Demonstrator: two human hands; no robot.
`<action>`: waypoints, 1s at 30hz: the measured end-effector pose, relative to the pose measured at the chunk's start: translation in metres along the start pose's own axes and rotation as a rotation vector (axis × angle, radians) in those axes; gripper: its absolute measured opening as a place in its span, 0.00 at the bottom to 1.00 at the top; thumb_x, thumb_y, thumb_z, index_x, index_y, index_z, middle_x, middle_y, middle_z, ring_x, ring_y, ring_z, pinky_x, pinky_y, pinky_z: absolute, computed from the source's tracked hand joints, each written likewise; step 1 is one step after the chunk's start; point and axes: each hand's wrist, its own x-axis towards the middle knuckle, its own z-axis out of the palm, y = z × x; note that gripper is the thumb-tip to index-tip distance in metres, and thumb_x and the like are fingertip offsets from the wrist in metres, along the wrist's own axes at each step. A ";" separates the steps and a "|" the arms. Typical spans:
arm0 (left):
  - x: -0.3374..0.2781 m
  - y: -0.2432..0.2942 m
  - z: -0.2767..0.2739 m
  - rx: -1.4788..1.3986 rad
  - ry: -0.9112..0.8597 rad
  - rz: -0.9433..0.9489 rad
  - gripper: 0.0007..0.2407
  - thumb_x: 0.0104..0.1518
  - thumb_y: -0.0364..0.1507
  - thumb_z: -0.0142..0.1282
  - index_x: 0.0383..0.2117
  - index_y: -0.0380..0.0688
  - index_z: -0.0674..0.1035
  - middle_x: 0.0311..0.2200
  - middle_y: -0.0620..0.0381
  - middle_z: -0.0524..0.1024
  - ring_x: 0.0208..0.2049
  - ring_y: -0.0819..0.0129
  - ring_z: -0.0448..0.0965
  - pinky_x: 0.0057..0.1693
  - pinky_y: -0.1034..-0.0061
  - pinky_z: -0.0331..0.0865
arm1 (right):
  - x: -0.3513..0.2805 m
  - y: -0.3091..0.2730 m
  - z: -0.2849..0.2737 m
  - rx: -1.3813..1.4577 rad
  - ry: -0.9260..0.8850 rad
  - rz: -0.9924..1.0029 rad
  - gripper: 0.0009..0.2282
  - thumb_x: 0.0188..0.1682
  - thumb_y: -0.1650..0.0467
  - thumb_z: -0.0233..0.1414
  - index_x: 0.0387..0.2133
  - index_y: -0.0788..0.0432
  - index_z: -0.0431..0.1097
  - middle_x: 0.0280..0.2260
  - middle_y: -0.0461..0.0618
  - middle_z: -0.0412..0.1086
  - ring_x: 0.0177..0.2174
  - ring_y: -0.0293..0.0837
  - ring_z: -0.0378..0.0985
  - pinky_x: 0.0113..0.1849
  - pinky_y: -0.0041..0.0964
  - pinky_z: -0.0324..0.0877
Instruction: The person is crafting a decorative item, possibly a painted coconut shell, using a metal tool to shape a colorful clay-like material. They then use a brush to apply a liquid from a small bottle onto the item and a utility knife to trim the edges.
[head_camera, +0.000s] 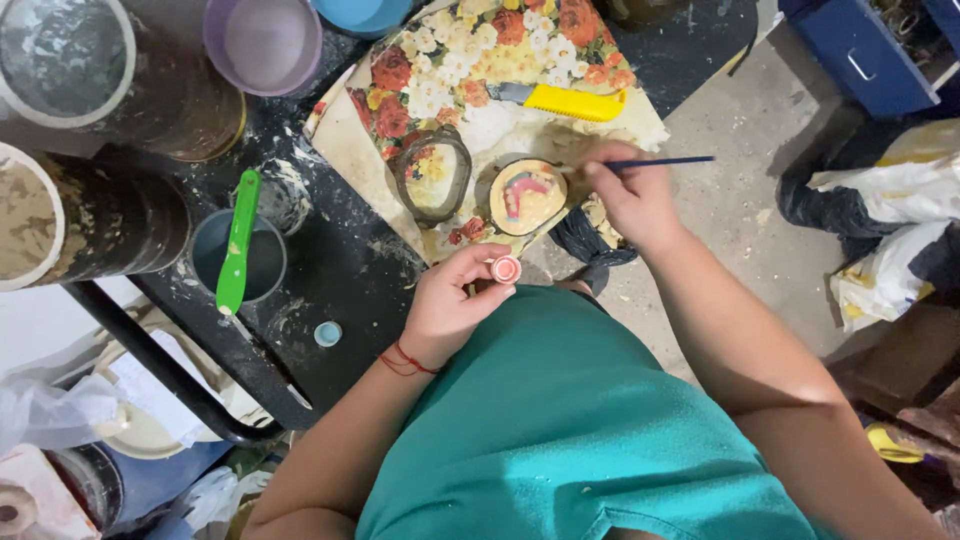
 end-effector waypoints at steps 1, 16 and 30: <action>0.000 0.001 -0.001 -0.003 0.014 -0.001 0.18 0.53 0.28 0.70 0.51 0.55 0.82 0.30 0.61 0.87 0.32 0.83 0.75 0.44 0.83 0.70 | -0.005 -0.005 -0.001 -0.008 0.064 0.057 0.04 0.55 0.78 0.52 0.32 0.64 0.75 0.23 0.53 0.69 0.29 0.42 0.71 0.37 0.38 0.69; -0.011 0.000 -0.010 -0.013 0.006 0.022 0.17 0.55 0.24 0.66 0.51 0.46 0.79 0.40 0.62 0.85 0.42 0.78 0.83 0.53 0.82 0.73 | 0.105 -0.083 0.059 -0.531 -0.764 0.277 0.08 0.58 0.65 0.45 0.35 0.50 0.72 0.22 0.41 0.75 0.28 0.43 0.76 0.37 0.43 0.67; -0.008 0.000 -0.010 -0.009 0.018 -0.014 0.16 0.54 0.25 0.66 0.50 0.49 0.80 0.38 0.63 0.86 0.41 0.79 0.83 0.53 0.83 0.73 | 0.095 -0.094 0.059 -0.553 -0.528 0.514 0.08 0.61 0.66 0.48 0.36 0.55 0.72 0.24 0.44 0.75 0.24 0.40 0.77 0.29 0.35 0.71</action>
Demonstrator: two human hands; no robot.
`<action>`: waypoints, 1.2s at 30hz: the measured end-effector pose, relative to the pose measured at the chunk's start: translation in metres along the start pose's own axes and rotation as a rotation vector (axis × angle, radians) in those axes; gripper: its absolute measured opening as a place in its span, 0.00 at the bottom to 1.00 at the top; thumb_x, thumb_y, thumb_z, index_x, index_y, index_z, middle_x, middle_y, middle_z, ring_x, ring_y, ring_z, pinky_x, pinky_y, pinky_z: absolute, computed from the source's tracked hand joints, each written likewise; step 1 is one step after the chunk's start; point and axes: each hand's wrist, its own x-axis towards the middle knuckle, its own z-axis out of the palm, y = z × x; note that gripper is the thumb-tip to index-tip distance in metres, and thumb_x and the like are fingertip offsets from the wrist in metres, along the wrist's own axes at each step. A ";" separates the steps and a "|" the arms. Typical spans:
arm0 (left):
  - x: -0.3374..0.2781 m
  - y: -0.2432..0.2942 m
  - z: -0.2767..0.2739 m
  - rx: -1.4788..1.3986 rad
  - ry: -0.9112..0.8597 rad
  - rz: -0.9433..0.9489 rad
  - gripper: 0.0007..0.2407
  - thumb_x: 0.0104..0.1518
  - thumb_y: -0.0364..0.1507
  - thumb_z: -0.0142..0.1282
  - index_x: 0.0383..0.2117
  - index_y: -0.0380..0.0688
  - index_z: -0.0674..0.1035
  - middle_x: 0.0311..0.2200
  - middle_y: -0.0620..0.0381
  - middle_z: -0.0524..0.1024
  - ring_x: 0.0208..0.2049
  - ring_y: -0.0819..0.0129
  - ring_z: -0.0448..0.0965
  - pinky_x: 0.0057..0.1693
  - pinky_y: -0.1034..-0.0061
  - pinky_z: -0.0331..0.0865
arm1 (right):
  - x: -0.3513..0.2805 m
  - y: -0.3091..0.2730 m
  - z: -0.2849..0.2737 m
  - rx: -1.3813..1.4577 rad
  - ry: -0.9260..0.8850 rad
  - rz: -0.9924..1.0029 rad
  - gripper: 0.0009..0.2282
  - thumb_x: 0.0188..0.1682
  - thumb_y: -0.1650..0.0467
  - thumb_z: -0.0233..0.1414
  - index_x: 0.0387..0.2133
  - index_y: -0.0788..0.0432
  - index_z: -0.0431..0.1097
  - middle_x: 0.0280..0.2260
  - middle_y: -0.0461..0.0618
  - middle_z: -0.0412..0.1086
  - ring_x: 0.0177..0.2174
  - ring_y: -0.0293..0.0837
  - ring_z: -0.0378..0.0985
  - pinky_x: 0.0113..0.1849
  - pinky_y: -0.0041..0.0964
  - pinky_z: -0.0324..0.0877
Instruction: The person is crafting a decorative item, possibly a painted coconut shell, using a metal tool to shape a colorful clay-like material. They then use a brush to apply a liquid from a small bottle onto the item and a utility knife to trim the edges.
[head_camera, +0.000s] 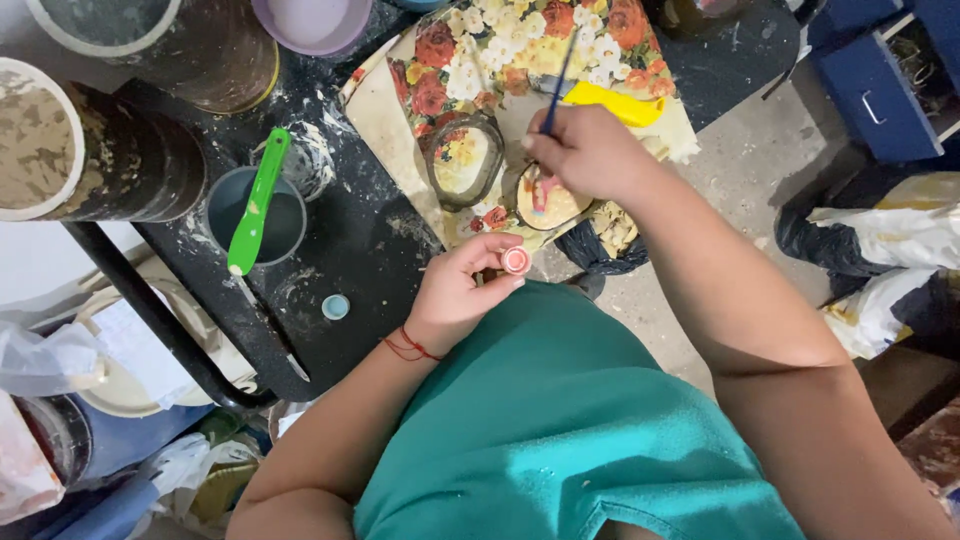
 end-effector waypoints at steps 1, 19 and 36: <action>0.001 0.003 0.000 0.014 -0.009 -0.010 0.16 0.54 0.25 0.65 0.50 0.50 0.80 0.37 0.62 0.87 0.40 0.80 0.84 0.52 0.82 0.73 | 0.009 0.010 0.007 -0.070 -0.010 -0.096 0.09 0.59 0.63 0.49 0.34 0.51 0.72 0.22 0.44 0.76 0.26 0.44 0.75 0.32 0.43 0.64; -0.002 0.009 0.000 0.024 -0.015 0.013 0.16 0.54 0.25 0.66 0.50 0.50 0.80 0.36 0.62 0.86 0.39 0.80 0.83 0.51 0.82 0.74 | 0.011 0.046 0.013 -0.324 0.296 -0.312 0.11 0.59 0.64 0.50 0.31 0.57 0.72 0.19 0.52 0.69 0.23 0.58 0.73 0.28 0.54 0.65; -0.009 0.008 -0.003 0.053 0.006 0.006 0.17 0.53 0.25 0.66 0.49 0.52 0.80 0.37 0.62 0.87 0.41 0.80 0.84 0.53 0.83 0.72 | -0.010 0.032 0.013 -0.174 0.350 -0.398 0.09 0.61 0.65 0.53 0.34 0.56 0.74 0.21 0.46 0.72 0.23 0.47 0.76 0.27 0.43 0.66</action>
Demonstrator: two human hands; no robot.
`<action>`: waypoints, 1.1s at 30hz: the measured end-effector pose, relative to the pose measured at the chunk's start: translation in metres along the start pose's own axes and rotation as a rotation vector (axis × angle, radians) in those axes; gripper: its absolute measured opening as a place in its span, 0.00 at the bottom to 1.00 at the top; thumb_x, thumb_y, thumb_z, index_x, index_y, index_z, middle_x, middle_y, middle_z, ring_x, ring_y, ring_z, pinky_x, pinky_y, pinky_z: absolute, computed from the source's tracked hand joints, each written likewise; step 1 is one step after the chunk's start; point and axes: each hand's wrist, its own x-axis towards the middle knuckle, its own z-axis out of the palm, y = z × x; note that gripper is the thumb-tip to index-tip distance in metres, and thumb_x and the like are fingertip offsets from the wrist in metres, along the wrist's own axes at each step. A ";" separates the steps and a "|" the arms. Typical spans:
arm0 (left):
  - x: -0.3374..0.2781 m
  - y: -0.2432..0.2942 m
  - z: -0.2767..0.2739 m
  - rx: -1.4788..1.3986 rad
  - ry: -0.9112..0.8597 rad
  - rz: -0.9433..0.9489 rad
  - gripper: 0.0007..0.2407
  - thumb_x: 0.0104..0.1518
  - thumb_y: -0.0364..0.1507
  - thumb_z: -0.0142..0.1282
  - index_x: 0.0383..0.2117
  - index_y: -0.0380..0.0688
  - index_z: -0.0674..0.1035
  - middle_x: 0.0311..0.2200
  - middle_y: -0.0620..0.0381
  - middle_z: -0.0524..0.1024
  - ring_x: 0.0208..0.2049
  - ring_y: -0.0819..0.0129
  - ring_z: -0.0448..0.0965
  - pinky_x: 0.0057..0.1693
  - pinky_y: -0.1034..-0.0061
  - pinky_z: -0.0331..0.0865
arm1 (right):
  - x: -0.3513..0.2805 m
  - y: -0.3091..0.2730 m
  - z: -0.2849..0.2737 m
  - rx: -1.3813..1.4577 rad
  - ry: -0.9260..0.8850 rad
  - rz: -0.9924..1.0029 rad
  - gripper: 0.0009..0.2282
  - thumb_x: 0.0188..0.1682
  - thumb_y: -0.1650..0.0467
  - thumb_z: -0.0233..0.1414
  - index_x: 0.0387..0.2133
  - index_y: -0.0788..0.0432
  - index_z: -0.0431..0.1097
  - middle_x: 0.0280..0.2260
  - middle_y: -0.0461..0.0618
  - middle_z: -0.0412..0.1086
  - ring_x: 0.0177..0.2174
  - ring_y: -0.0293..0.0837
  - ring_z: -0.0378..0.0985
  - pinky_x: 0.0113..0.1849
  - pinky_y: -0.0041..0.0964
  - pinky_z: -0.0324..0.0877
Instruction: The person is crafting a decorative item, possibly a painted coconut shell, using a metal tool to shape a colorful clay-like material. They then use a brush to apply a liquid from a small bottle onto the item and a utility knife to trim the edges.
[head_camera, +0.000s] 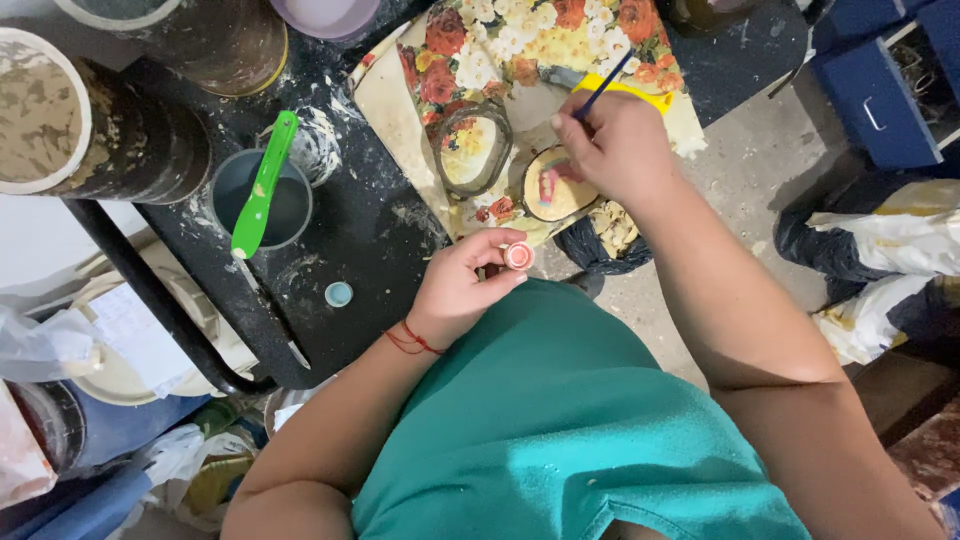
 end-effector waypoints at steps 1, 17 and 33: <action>-0.001 0.002 -0.001 0.017 0.016 0.009 0.16 0.53 0.25 0.66 0.49 0.54 0.80 0.36 0.63 0.87 0.40 0.80 0.84 0.51 0.83 0.72 | -0.002 -0.007 -0.001 0.071 -0.060 0.069 0.10 0.62 0.64 0.53 0.36 0.56 0.75 0.20 0.43 0.73 0.20 0.39 0.78 0.26 0.39 0.69; -0.015 -0.016 -0.060 0.325 0.290 0.139 0.16 0.54 0.31 0.68 0.48 0.48 0.78 0.34 0.50 0.85 0.36 0.53 0.83 0.47 0.64 0.74 | -0.082 0.059 0.034 0.730 0.137 -0.045 0.05 0.57 0.78 0.54 0.31 0.62 0.75 0.23 0.51 0.73 0.28 0.44 0.75 0.39 0.38 0.70; -0.020 -0.053 -0.082 1.228 0.549 0.019 0.17 0.45 0.41 0.66 0.44 0.68 0.82 0.35 0.70 0.76 0.46 0.61 0.77 0.50 0.59 0.64 | -0.101 0.033 0.038 0.560 0.460 -0.008 0.03 0.55 0.76 0.57 0.33 0.63 0.79 0.27 0.57 0.77 0.29 0.49 0.80 0.33 0.40 0.72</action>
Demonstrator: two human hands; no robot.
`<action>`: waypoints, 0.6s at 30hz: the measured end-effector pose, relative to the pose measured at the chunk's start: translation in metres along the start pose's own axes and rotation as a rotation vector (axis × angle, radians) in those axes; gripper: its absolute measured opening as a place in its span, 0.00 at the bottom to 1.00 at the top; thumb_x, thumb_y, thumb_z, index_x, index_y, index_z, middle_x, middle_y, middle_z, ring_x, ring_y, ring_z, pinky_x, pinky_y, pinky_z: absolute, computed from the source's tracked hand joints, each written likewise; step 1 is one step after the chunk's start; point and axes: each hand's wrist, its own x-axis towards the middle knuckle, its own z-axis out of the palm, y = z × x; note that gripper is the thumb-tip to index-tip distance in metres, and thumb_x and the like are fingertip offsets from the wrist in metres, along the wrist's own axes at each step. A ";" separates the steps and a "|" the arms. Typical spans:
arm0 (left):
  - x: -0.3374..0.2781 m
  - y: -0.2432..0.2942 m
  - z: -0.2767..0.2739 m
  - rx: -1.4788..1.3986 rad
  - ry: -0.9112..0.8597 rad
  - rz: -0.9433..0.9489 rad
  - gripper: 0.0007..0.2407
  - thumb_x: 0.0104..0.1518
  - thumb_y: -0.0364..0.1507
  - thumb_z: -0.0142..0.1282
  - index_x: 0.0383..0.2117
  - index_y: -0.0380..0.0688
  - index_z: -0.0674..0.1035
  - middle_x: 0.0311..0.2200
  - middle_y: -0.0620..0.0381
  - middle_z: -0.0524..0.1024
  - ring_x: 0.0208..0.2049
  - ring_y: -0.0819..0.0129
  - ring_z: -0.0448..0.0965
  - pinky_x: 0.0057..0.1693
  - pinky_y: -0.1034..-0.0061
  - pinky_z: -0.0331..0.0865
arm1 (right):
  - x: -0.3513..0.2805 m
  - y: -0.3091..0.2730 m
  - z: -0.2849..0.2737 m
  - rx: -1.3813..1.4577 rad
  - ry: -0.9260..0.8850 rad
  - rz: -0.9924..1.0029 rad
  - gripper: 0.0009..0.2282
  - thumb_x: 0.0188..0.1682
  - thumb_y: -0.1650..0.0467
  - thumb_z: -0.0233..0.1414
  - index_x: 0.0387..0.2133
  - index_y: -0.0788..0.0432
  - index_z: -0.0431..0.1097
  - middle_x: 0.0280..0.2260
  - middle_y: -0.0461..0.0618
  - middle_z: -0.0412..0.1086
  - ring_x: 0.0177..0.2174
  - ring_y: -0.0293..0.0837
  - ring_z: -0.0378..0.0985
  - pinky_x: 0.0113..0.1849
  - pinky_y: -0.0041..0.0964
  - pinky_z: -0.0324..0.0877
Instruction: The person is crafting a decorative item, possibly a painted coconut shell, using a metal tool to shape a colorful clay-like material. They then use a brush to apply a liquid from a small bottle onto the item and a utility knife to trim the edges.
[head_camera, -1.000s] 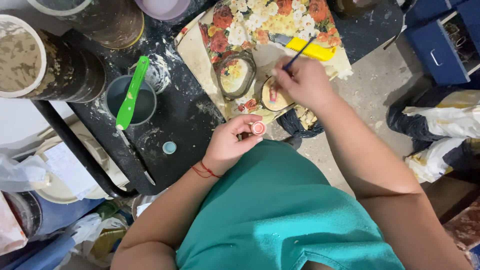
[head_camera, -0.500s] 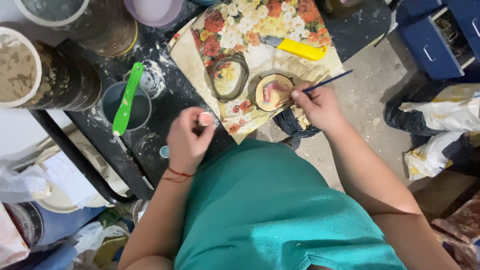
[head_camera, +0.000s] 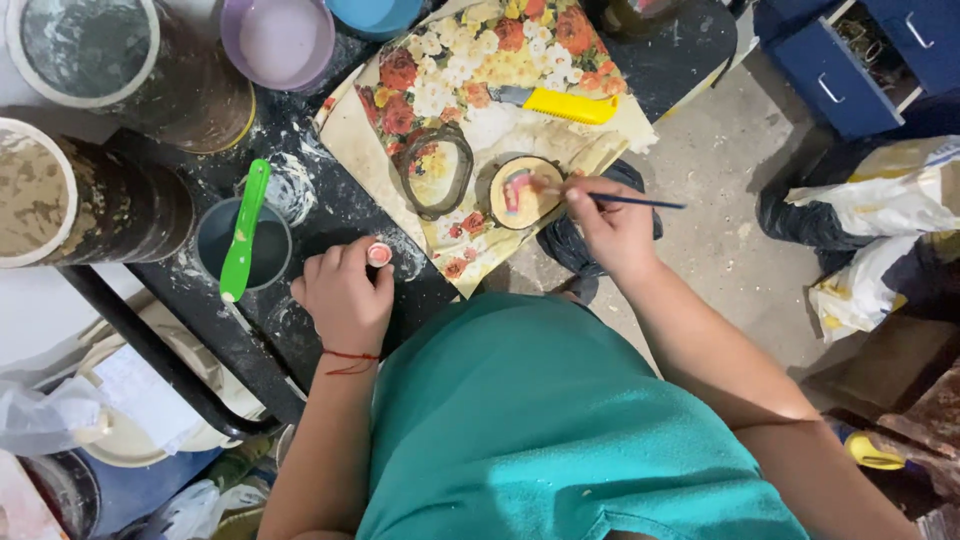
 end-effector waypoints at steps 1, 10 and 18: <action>0.002 0.001 -0.002 0.016 0.004 -0.017 0.18 0.43 0.41 0.68 0.43 0.68 0.82 0.35 0.71 0.76 0.47 0.61 0.76 0.51 0.58 0.64 | 0.002 0.007 -0.004 0.020 0.047 0.009 0.04 0.56 0.77 0.56 0.33 0.63 0.78 0.25 0.54 0.76 0.25 0.43 0.77 0.30 0.34 0.70; -0.008 -0.005 0.022 0.120 0.081 -0.086 0.14 0.48 0.48 0.62 0.41 0.71 0.84 0.37 0.72 0.76 0.50 0.67 0.72 0.53 0.62 0.59 | 0.001 0.050 -0.019 0.187 0.058 0.124 0.06 0.60 0.77 0.49 0.40 0.65 0.76 0.27 0.52 0.75 0.28 0.38 0.75 0.32 0.29 0.71; -0.048 0.063 -0.049 0.063 0.089 -0.136 0.25 0.39 0.39 0.71 0.50 0.63 0.84 0.44 0.65 0.79 0.52 0.59 0.74 0.53 0.56 0.62 | -0.017 0.008 -0.036 -0.327 -0.247 -0.404 0.08 0.54 0.70 0.55 0.42 0.56 0.80 0.36 0.54 0.79 0.37 0.57 0.81 0.42 0.49 0.74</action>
